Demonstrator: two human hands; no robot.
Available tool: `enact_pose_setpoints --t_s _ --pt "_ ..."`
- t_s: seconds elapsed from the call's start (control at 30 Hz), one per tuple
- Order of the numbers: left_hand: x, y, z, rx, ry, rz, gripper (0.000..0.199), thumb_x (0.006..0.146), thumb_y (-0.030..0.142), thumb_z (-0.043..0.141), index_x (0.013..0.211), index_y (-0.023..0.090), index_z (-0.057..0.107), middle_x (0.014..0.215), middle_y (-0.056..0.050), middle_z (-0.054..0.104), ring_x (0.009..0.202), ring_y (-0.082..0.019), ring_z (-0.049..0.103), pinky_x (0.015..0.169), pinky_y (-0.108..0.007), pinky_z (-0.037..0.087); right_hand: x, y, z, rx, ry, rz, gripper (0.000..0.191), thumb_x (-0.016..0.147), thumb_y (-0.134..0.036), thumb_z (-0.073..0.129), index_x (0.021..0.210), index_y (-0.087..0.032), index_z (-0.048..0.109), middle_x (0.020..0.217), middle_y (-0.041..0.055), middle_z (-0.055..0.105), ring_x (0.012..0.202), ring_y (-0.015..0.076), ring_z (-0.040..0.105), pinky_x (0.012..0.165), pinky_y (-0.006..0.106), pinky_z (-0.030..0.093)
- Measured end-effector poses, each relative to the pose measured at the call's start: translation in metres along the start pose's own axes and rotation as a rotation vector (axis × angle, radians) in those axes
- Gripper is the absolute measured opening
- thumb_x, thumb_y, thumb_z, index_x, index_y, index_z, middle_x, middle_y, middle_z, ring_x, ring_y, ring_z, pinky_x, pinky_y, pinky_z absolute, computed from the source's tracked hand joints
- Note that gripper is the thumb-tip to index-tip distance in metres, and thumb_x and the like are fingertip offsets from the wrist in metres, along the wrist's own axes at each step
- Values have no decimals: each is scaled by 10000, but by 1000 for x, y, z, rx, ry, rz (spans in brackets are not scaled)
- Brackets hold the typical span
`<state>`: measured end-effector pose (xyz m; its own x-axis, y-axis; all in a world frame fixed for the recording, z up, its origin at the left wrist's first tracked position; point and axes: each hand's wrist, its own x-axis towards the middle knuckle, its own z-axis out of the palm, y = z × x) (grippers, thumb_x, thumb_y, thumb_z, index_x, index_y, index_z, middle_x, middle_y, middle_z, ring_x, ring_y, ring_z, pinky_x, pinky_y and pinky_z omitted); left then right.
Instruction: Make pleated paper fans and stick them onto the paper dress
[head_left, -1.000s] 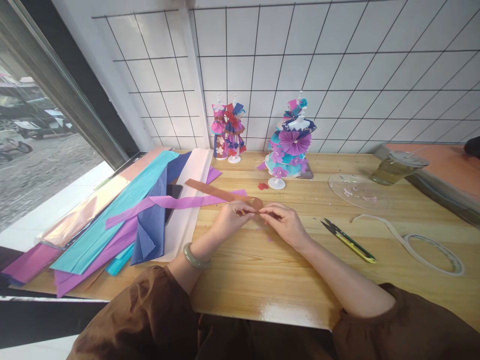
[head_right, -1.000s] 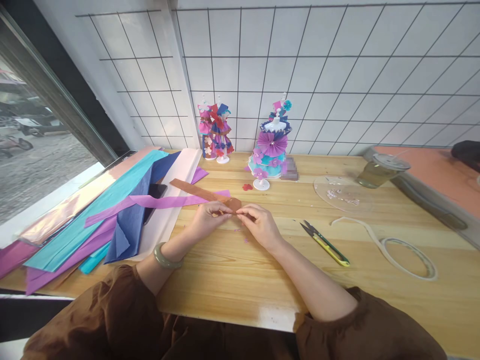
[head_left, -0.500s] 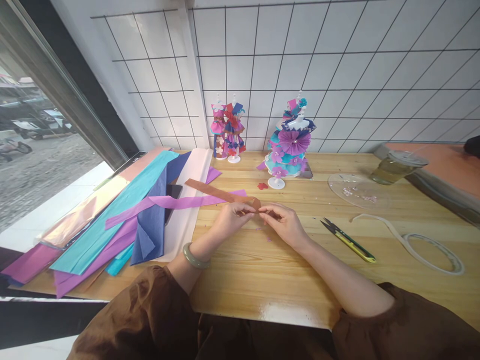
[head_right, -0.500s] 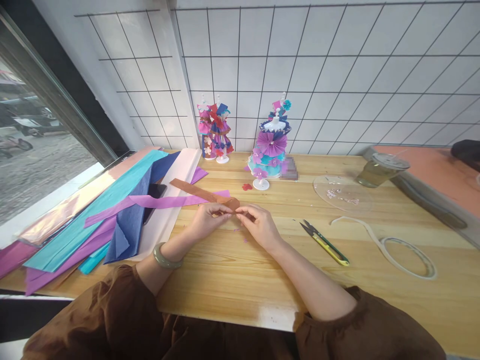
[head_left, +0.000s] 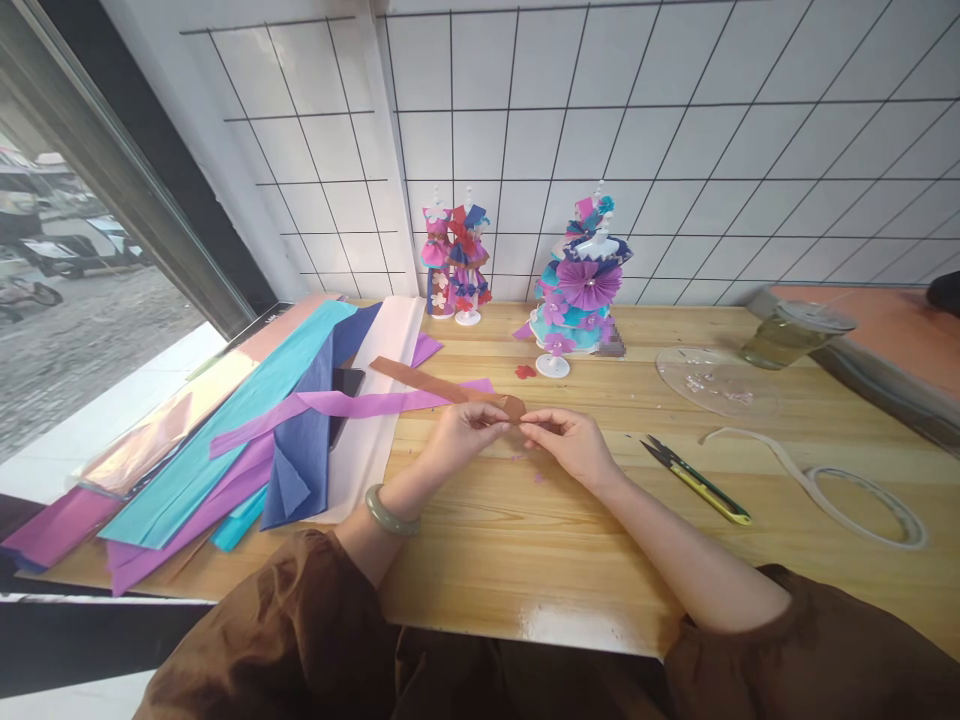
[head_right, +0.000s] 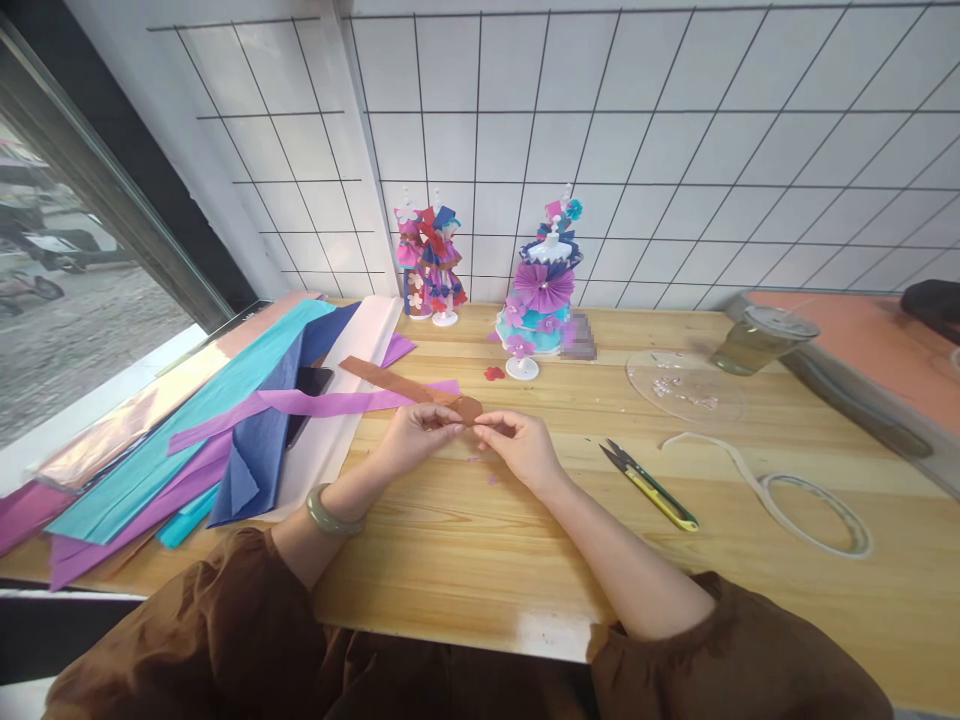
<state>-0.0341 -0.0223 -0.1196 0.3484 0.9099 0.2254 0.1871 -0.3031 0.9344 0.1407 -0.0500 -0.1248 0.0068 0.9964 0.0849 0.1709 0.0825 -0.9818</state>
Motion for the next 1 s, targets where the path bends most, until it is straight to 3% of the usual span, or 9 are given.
enact_pose_setpoints --t_s 0.37,0.67,1.0 --pt "0 5 -3 -112 -13 -95 263 649 371 669 768 137 687 797 -64 692 727 -173 625 653 -259 488 1 1 -2 136 -2 34 298 600 -388 713 772 -149 672 763 63 678 547 121 598 560 271 492" --pt "0 5 -2 -130 3 -96 257 645 362 675 764 135 684 770 -58 687 697 -159 616 648 -257 484 1 -2 -1 113 -1 41 270 608 -356 715 775 -149 668 712 43 665 546 110 593 562 253 478" --pt "0 2 5 -145 41 2 263 657 291 674 840 127 579 872 -72 634 747 -138 600 687 -261 490 1 0 -2 102 -13 -27 316 618 -369 706 828 -152 615 649 15 643 520 114 589 563 273 495"
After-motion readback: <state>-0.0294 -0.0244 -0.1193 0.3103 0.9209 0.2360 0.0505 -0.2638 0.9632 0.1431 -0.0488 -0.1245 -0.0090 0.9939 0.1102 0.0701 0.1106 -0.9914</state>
